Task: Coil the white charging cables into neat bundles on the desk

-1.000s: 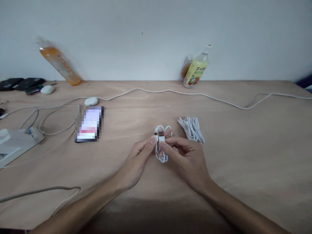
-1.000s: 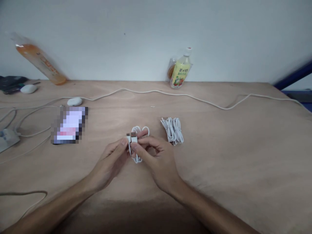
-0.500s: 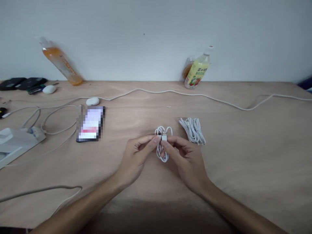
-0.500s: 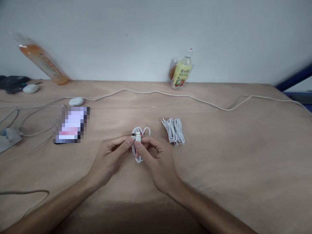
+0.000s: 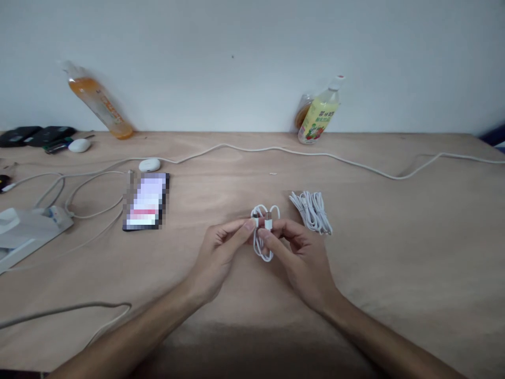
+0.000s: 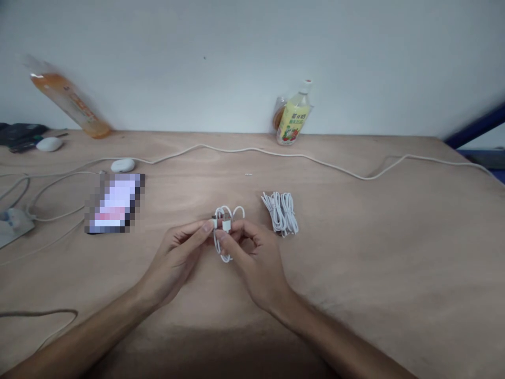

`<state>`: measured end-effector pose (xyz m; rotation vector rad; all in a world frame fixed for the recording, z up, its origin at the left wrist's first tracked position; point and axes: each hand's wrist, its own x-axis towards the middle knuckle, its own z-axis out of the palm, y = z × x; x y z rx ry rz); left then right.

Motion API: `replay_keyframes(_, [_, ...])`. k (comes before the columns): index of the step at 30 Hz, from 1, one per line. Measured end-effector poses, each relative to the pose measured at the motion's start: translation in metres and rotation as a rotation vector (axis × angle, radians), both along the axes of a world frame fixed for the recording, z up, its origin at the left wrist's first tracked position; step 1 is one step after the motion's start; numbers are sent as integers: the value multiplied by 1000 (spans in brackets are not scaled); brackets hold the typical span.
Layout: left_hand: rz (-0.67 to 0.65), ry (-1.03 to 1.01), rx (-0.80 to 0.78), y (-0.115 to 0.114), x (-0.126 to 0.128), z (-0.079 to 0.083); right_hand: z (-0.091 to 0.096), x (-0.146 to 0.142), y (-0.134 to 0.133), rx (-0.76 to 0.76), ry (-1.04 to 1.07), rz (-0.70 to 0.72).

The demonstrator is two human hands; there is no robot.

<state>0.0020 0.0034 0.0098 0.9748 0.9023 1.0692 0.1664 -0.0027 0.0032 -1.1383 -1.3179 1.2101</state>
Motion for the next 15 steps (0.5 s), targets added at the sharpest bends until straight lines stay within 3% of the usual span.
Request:
replay_keyframes(6, [25, 42, 7, 1, 0, 0, -2, 1, -3, 100, -86, 19])
replay_keyframes(15, [38, -115, -79, 2, 1, 0, 1, 1, -3, 68, -13, 113])
